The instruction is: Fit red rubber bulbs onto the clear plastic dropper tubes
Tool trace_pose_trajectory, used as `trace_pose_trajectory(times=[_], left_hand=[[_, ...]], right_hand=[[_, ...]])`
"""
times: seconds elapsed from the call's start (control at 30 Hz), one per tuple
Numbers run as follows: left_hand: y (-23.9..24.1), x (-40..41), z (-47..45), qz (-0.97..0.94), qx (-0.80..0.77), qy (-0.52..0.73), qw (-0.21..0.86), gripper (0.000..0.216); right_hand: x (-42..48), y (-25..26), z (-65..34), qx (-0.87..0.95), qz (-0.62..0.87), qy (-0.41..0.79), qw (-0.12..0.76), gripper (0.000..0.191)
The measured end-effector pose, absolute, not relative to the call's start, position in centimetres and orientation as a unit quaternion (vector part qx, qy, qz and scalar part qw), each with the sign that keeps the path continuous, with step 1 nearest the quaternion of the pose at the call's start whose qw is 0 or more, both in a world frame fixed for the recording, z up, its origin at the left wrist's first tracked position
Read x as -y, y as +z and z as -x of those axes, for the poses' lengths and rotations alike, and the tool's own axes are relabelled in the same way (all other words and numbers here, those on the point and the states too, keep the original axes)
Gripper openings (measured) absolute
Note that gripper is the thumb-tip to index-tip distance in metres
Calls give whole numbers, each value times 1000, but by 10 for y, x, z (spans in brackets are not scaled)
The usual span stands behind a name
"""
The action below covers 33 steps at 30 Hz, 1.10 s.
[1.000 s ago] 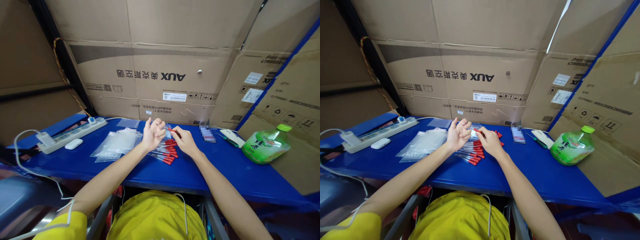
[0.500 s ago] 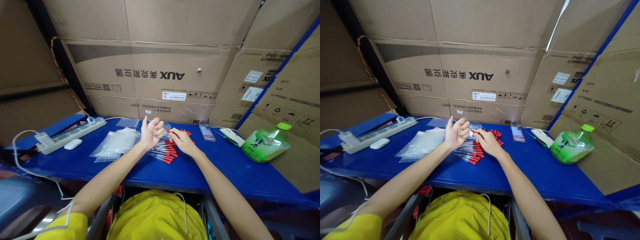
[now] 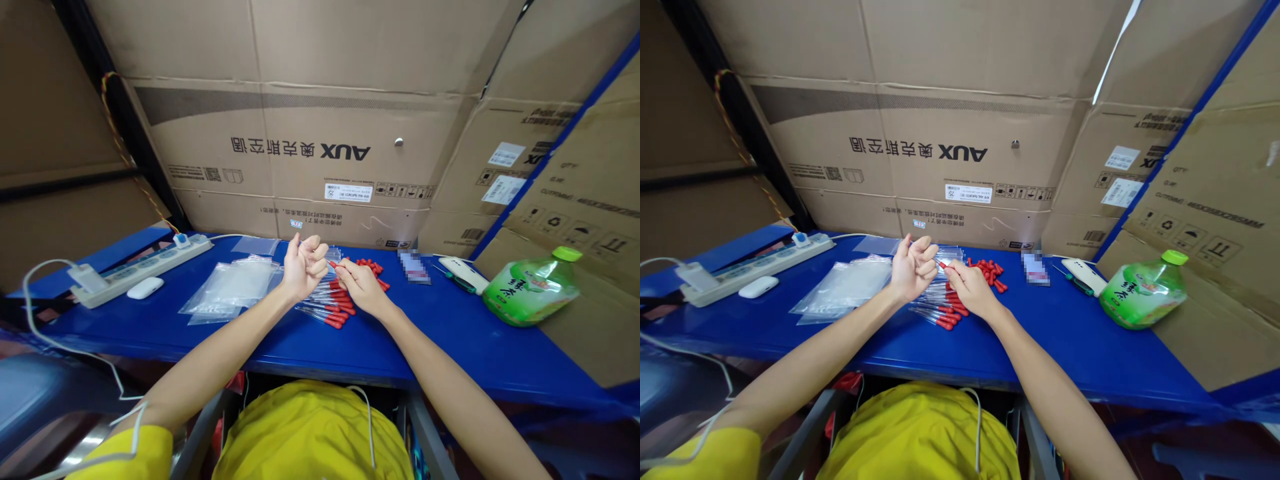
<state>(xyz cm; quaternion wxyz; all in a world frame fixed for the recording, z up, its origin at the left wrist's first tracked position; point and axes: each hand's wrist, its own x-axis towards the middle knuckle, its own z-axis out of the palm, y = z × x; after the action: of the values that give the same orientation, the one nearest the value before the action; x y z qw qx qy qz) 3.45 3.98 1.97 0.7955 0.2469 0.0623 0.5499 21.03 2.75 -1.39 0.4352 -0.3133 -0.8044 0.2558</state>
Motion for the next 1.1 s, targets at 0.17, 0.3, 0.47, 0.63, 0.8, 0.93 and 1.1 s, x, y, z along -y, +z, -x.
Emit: trace_pose_trajectory(times=[0.17,0.3,0.47,0.63,0.8,0.93,1.1], left_hand=[[18,-40,-35,-245,-60,551,795,45],[18,-41,-35,-257,-61,546,795,46],[17,-41,-35,-261,-62,544,795,47],[18,-40,-36,-249,-69,543,799,47],[19,-41,-36,-267,-67,540,796,48],[17,-41,-37,-270,-66,536,797,48],[15,-41,-37,-287,-53,528,797,48]], right_hand=[[-26,-14,-209,810,318,226,439,35],[-25,-13,-209,812,314,224,439,33],[-25,-13,-209,810,320,221,439,34],[-24,-12,-209,811,315,220,440,32],[-24,-12,-209,814,312,214,441,30],[-25,-13,-209,815,305,210,445,31],[-26,-13,-208,815,302,206,450,31]])
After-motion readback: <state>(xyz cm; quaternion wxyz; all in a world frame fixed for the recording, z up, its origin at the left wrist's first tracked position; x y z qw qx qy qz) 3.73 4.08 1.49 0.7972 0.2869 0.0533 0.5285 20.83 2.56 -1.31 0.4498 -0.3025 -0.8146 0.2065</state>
